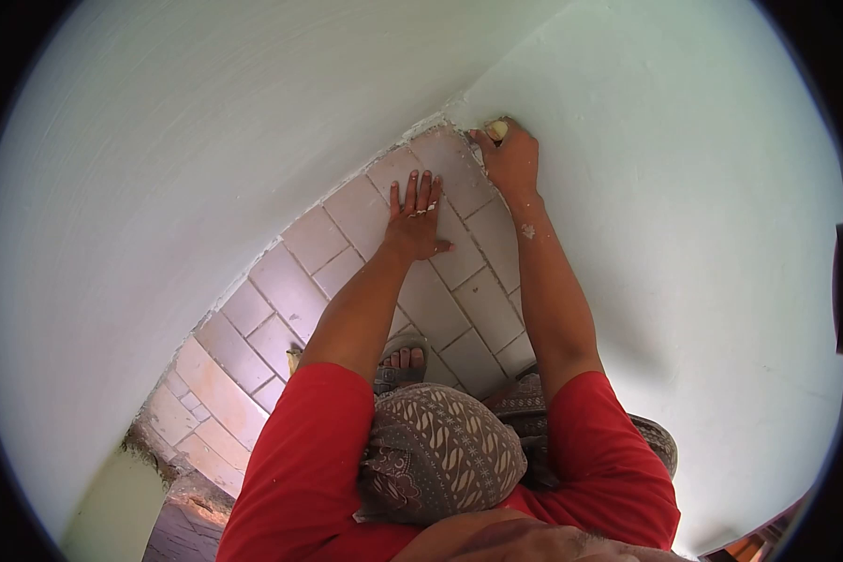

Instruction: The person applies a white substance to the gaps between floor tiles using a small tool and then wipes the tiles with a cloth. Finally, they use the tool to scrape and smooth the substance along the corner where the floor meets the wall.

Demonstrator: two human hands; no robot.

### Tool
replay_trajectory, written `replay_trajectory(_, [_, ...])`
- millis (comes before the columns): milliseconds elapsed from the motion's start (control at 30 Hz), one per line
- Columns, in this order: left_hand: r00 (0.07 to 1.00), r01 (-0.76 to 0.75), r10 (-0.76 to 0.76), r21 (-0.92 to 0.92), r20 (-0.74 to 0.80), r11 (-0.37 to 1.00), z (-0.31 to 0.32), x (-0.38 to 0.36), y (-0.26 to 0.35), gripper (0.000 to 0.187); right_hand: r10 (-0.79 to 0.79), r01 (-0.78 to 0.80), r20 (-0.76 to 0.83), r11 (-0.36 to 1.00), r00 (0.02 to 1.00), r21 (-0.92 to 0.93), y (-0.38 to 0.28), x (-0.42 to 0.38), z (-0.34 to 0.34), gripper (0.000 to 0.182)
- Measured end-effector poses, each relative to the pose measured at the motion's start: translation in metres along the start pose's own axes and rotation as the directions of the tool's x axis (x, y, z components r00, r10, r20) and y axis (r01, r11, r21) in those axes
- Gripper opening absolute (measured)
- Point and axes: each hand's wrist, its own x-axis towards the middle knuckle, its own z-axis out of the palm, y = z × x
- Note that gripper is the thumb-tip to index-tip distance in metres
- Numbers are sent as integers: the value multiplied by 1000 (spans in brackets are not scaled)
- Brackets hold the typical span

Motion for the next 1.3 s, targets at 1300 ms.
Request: replay_trajectory(1300, [1000,4,-4,-2,25,1000,-1,-1,0,132,-113,120,86,989,990,-86,6,-2,18,32])
